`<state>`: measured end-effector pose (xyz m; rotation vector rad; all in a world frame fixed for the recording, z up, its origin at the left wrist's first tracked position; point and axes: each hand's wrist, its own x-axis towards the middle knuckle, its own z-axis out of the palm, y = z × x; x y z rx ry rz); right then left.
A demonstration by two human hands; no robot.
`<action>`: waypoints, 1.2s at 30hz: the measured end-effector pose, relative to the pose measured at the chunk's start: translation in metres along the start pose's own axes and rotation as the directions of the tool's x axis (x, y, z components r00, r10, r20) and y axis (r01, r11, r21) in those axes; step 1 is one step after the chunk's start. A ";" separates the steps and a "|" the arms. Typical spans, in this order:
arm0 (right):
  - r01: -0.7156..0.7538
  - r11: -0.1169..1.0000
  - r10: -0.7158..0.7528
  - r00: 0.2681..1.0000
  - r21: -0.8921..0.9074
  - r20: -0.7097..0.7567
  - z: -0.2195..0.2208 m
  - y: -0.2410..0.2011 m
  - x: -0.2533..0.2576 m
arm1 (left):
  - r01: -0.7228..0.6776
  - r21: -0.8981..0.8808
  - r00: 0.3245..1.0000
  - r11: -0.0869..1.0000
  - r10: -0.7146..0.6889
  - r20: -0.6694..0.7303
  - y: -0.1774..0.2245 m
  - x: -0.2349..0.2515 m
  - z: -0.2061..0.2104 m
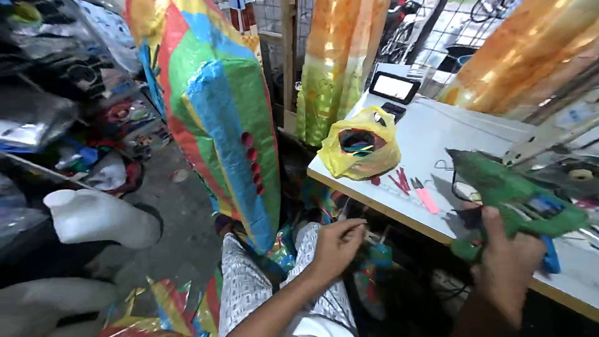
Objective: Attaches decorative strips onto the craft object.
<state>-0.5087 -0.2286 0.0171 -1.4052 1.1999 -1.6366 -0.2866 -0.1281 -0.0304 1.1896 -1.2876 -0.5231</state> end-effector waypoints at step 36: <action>0.053 0.999 -0.036 0.820 -0.013 0.572 0.047 0.013 -0.122 | 0.606 -0.343 0.728 0.717 -0.674 -0.123 0.032 -0.017 -0.105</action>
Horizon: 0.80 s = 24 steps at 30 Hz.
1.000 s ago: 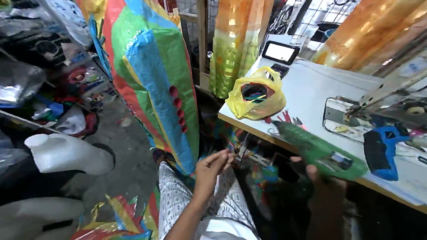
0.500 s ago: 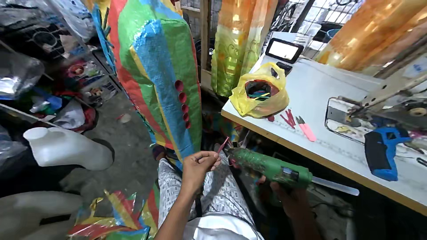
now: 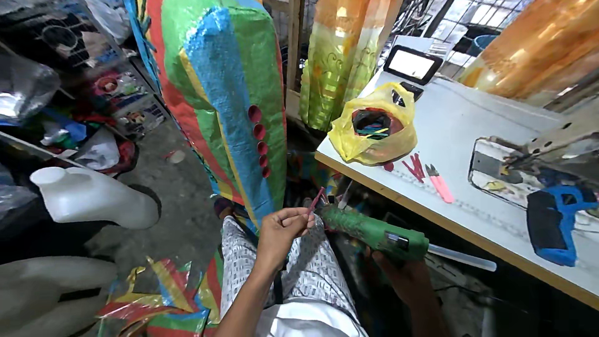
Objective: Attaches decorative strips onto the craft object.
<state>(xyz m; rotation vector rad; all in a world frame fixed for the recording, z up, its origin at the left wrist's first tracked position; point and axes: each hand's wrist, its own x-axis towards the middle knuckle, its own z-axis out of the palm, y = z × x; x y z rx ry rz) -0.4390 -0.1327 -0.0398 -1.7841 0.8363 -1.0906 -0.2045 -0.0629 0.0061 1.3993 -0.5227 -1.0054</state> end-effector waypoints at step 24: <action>0.001 0.999 -0.002 1.000 -0.050 -0.015 -0.011 0.004 0.009 | -0.017 0.022 1.000 1.000 0.016 0.022 -0.002 0.002 0.004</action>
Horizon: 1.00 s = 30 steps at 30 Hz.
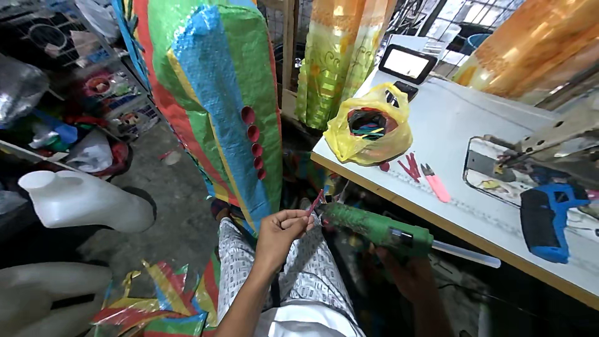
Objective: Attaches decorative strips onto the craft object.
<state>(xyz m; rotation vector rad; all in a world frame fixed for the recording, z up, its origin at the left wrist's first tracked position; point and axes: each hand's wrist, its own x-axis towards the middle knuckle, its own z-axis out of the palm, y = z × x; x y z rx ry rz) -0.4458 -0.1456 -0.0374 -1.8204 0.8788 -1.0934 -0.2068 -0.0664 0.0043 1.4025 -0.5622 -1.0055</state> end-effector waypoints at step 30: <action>-0.141 0.964 0.014 0.876 -0.227 -0.483 -0.049 0.007 0.038 | 0.043 -0.064 0.993 0.997 -0.036 0.108 0.005 -0.002 -0.001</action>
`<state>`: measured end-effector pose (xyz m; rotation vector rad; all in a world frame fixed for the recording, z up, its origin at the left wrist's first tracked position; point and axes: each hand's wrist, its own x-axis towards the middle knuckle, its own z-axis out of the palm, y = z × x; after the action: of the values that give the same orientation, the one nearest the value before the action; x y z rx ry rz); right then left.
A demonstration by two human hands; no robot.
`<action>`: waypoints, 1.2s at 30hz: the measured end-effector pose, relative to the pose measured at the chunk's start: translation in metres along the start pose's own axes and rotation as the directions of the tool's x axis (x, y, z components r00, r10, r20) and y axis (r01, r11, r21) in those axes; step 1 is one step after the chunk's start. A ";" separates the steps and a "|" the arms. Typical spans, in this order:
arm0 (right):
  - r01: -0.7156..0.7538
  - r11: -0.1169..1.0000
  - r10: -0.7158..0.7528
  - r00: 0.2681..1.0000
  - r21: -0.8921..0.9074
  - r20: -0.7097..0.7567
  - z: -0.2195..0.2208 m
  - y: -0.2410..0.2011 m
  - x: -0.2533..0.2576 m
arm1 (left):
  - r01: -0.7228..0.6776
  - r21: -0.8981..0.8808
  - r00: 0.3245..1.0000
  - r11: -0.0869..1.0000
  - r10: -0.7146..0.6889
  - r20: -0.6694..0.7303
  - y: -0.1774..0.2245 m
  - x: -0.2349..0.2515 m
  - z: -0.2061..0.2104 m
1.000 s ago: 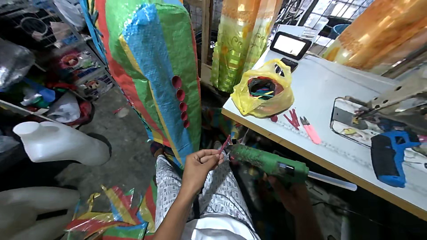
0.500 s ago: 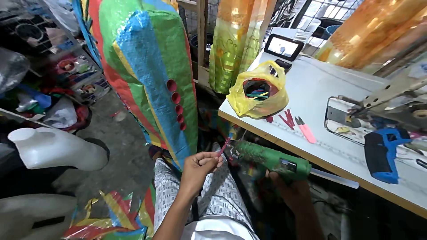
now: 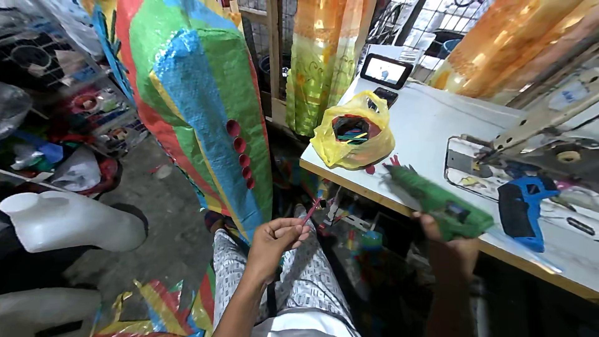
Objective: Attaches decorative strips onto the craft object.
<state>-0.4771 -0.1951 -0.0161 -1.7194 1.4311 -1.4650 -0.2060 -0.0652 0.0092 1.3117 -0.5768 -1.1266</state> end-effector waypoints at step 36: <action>0.277 0.781 -0.586 0.636 0.559 0.502 0.091 -0.039 0.021 | 0.287 -0.339 0.912 0.896 -0.147 0.384 -0.002 -0.007 -0.023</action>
<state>-0.3807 -0.2243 -0.0040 -2.0596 0.2647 -1.0710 -0.1900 -0.0483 0.0044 0.8466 -0.4336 -1.5937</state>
